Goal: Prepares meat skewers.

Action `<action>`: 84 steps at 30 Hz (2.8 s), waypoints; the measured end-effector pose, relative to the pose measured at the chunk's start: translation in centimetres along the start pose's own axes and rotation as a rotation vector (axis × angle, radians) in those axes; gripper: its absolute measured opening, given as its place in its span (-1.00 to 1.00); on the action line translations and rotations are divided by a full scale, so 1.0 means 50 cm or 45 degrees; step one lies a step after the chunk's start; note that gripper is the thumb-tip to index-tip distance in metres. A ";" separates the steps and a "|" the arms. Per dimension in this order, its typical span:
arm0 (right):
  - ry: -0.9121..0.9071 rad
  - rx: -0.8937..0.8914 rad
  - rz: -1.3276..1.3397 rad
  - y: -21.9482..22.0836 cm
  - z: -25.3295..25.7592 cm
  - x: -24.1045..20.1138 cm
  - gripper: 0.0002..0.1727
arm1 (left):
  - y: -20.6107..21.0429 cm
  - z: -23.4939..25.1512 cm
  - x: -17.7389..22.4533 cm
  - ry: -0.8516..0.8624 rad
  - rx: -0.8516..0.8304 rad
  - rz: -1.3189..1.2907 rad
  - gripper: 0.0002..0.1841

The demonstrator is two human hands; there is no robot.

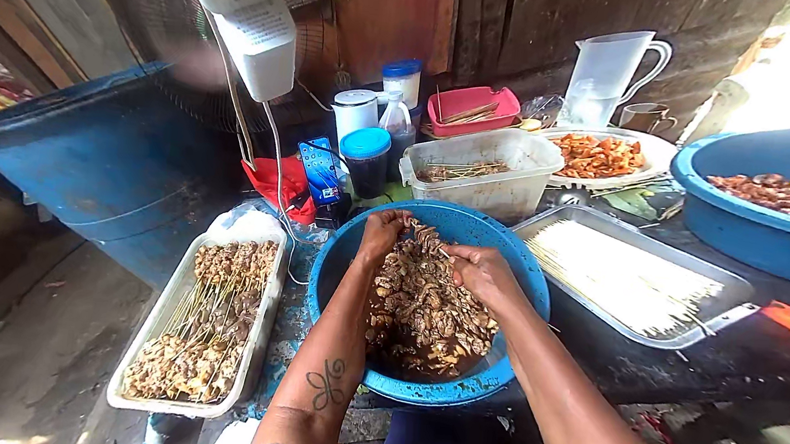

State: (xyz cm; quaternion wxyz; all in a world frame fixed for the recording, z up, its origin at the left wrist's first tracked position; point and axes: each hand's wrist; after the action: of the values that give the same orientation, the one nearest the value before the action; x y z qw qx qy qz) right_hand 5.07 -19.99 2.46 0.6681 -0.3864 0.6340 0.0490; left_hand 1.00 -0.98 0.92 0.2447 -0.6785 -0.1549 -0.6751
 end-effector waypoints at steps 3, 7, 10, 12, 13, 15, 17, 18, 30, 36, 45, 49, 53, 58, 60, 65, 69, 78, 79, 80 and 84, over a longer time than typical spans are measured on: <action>-0.018 -0.006 -0.033 0.000 0.001 -0.001 -0.64 | -0.006 0.002 -0.003 0.050 -0.052 0.191 -0.79; -0.051 -0.040 -0.126 0.000 0.000 0.001 -0.64 | -0.013 0.009 -0.007 0.051 -0.040 0.374 -0.78; -0.052 -0.042 -0.180 0.001 -0.001 -0.003 -0.63 | -0.010 0.006 -0.004 0.061 -0.018 0.363 -0.76; -0.041 -0.035 -0.187 0.000 -0.003 -0.006 -0.63 | -0.007 0.003 -0.004 0.104 -0.021 0.395 -0.75; -0.044 -0.032 -0.188 -0.001 -0.004 -0.007 -0.63 | -0.005 0.002 -0.003 0.126 -0.019 0.432 -0.74; -0.048 -0.028 -0.190 0.000 -0.004 -0.006 -0.63 | 0.000 -0.002 -0.001 0.163 -0.013 0.541 -0.71; -0.063 -0.014 -0.212 0.003 -0.001 -0.003 -0.62 | 0.006 -0.007 0.003 0.198 0.012 0.630 -0.72; -0.080 0.006 -0.225 0.005 -0.001 -0.003 -0.61 | 0.008 -0.009 0.005 0.221 0.028 0.666 -0.72; -0.083 0.023 -0.302 0.024 -0.011 -0.024 -0.59 | 0.030 -0.021 0.027 0.210 0.091 1.038 -0.72; -0.078 0.032 -0.326 0.034 -0.001 -0.026 -0.58 | 0.044 -0.029 0.039 0.106 0.088 1.124 -0.73; -0.110 0.030 -0.281 0.037 0.012 -0.027 -0.57 | 0.052 -0.025 0.042 0.149 0.083 1.104 -0.74; -0.147 0.100 -0.009 0.036 0.026 -0.011 -0.63 | 0.032 -0.020 0.033 0.141 0.229 0.312 -0.67; -0.082 0.069 0.111 0.038 0.028 -0.009 -0.73 | 0.039 -0.029 0.030 -0.270 -0.022 -0.703 -0.75; -0.111 0.037 0.055 0.044 0.020 -0.006 -0.78 | 0.057 -0.023 0.029 -0.263 0.128 -0.908 -0.87; -0.142 0.028 -0.005 0.047 0.018 -0.002 -0.80 | 0.065 -0.024 0.032 -0.249 0.217 -0.831 -0.88; -0.130 0.072 -0.094 0.048 0.019 -0.011 -0.78 | 0.070 -0.013 0.038 -0.281 0.220 -0.700 -0.89; -0.129 0.092 -0.127 0.042 0.023 -0.011 -0.78 | 0.052 -0.008 0.030 -0.255 0.106 -0.855 -0.87; -0.060 0.126 -0.225 0.040 0.020 -0.028 -0.75 | 0.071 -0.018 0.028 -0.243 -0.020 -0.708 -0.68; -0.055 0.124 -0.199 0.040 0.019 -0.032 -0.76 | 0.072 -0.020 0.031 -0.244 -0.014 -0.686 -0.64; -0.053 0.111 -0.181 0.039 0.016 -0.036 -0.76 | 0.072 -0.025 0.035 -0.244 0.005 -0.650 -0.65; -0.068 -0.081 -0.473 0.009 0.003 -0.069 -0.71 | 0.057 -0.049 0.048 -0.183 -0.093 -0.430 -0.64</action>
State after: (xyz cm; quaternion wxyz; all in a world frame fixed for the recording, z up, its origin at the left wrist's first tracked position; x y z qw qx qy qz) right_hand 4.29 -18.14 5.29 0.6697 -0.5163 0.5319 -0.0450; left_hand 0.56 -4.95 2.86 0.0914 -0.6978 -0.2592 -0.6615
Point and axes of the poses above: each hand's wrist, its own z-axis towards the middle knuckle, its own y-axis out of the palm, x = y × z, and after that the axes turned 2 degrees about z, right-handed
